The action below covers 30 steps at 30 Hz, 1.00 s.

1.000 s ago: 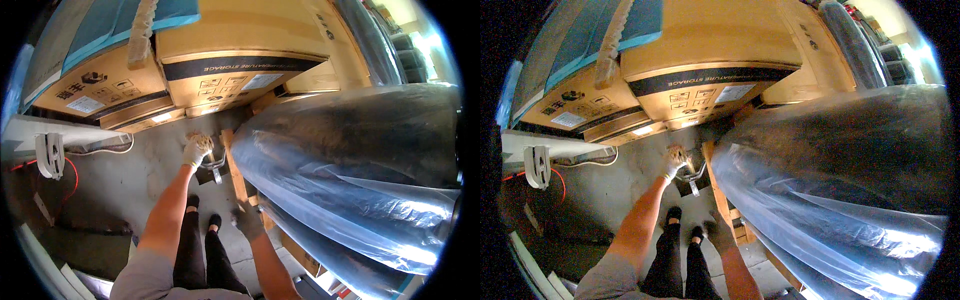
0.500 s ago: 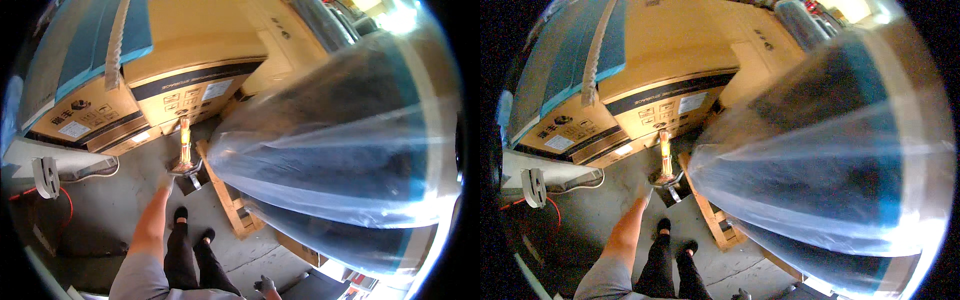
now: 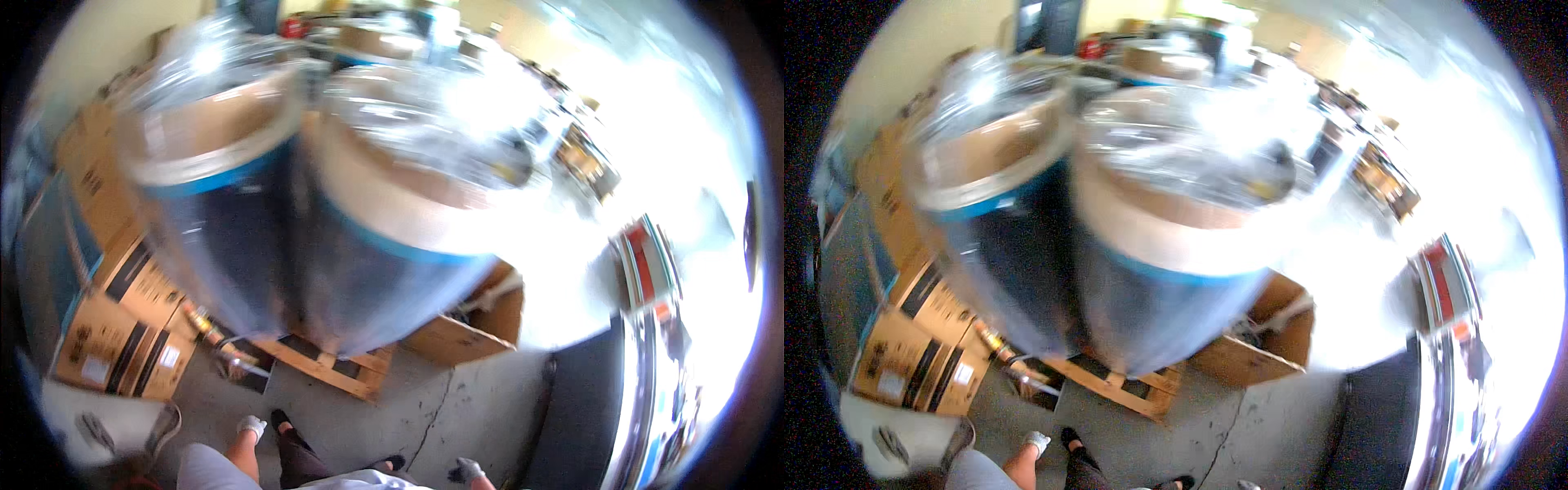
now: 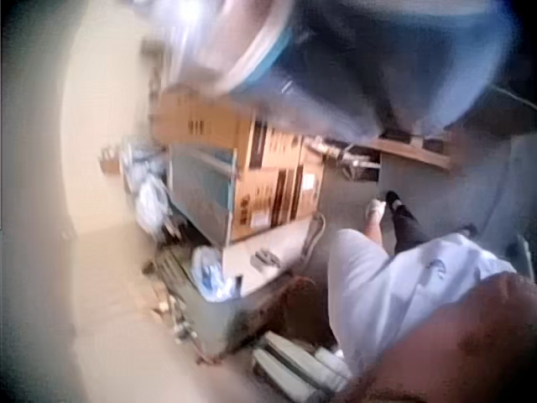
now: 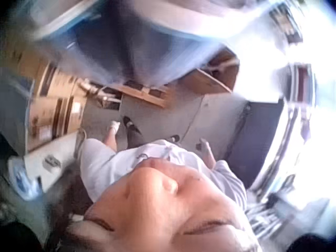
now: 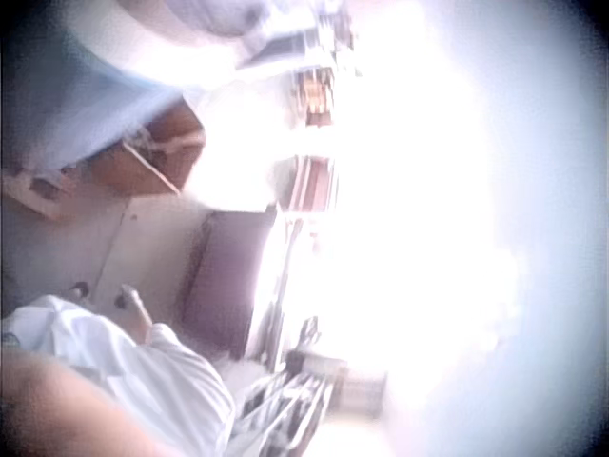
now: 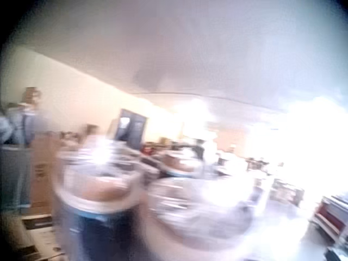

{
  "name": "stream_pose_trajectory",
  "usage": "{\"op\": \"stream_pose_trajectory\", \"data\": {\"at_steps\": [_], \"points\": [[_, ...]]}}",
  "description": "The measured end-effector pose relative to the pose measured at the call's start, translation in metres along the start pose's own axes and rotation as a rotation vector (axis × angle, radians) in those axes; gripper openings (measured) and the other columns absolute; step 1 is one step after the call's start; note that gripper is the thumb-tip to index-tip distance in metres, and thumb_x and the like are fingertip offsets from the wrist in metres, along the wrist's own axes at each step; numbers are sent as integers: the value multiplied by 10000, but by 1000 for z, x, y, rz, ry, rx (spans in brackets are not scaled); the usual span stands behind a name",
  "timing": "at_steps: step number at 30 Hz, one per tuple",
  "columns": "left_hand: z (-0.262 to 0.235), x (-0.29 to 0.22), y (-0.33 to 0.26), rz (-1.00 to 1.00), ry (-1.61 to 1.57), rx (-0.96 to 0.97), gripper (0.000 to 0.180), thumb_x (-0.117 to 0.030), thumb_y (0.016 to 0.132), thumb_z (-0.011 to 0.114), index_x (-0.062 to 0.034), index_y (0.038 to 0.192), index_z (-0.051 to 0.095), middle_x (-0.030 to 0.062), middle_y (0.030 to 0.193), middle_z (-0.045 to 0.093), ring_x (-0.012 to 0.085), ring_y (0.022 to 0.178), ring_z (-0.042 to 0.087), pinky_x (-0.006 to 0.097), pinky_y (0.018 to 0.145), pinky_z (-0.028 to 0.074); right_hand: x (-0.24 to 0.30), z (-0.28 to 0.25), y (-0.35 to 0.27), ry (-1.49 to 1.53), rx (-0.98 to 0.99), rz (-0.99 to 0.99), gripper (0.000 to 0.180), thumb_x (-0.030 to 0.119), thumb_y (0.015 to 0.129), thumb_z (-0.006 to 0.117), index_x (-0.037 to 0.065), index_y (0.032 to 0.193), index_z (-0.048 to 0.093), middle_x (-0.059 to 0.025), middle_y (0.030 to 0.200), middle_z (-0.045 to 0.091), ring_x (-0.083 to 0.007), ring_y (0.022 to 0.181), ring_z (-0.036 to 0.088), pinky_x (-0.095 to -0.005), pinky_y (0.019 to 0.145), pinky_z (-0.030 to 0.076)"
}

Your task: The person sweeps debris on the factory floor into a dustpan using a broom and then empties it into a cardboard box. Afterward, they walk to a workbench and sort several long, dark strips, arranging them into a neat pile.

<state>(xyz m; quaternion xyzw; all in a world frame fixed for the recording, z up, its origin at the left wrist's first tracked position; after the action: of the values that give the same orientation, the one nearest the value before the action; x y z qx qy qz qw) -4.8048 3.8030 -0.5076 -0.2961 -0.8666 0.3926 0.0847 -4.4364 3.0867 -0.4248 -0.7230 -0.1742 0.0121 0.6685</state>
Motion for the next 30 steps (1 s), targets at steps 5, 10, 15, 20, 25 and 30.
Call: {"op": "stream_pose_trajectory", "data": {"at_steps": [5, 10, 15, 20, 25, 30], "points": [[-47, -174, -16, -58, -723, -230, 288, -250, 795, 628, -15, 938, 713, 178, 927, 715, 263, 840, 689, 433, 710, 512, -24, -167, -42, -693, -326, -852, 343, 298, 933, 621, 62, 1181, 602, -165, 823, 655, -314, 657, 664, -451, 563, 560], [-45, -392, -81, 146, -26, 56, 371, -360, 814, 689, -38, 993, 734, 165, 1066, 706, 308, 1017, 672, 407, 886, 505, 24, -223, -143, 289, -310, -305, 359, 283, 955, 590, 60, 1236, 587, -106, 790, 640, -212, 593, 632, -357, 522, 535], [-25, -551, -51, 304, 224, 180, 438, -433, 856, 645, -62, 1079, 710, 152, 1163, 667, 327, 1140, 601, 402, 960, 470, 105, -296, -132, 570, -226, -411, 359, 297, 966, 570, 80, 1252, 582, -79, 730, 632, -185, 554, 615, -321, 517, 501], [-40, -687, 16, 195, 458, 189, 557, -534, 900, 525, -49, 1123, 686, 169, 1232, 626, 326, 1196, 562, 422, 1000, 439, 119, -395, -86, 416, -392, -334, 357, 315, 952, 584, 71, 1211, 615, -112, 815, 683, -211, 605, 657, -350, 537, 511], [-35, -917, 72, 390, 527, 223, 504, -486, 903, 543, -34, 1072, 689, 164, 1150, 657, 344, 1113, 600, 417, 957, 459, 70, -534, -72, 194, -682, -108, 350, 326, 916, 609, 32, 1101, 658, -151, 823, 669, -261, 582, 639, -390, 535, 503], [-61, -1260, 60, 726, 351, 170, 473, -408, 831, 642, -9, 1080, 691, 224, 1146, 654, 372, 1107, 607, 417, 939, 482, 27, -572, -90, 818, -596, 276, 355, 337, 969, 523, 26, 1135, 565, -148, 694, 608, -293, 519, 598, -426, 472, 487]]}}
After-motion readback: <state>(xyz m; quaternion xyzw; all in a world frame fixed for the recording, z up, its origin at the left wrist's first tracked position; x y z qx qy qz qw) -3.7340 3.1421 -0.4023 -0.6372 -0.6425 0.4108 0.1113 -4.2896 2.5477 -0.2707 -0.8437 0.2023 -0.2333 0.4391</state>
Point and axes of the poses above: each hand's wrist, its own y-axis towards the middle knuckle, its own z-axis out of the palm, x = y × z, the point moved 10 cm from there along y, towards the middle knuckle
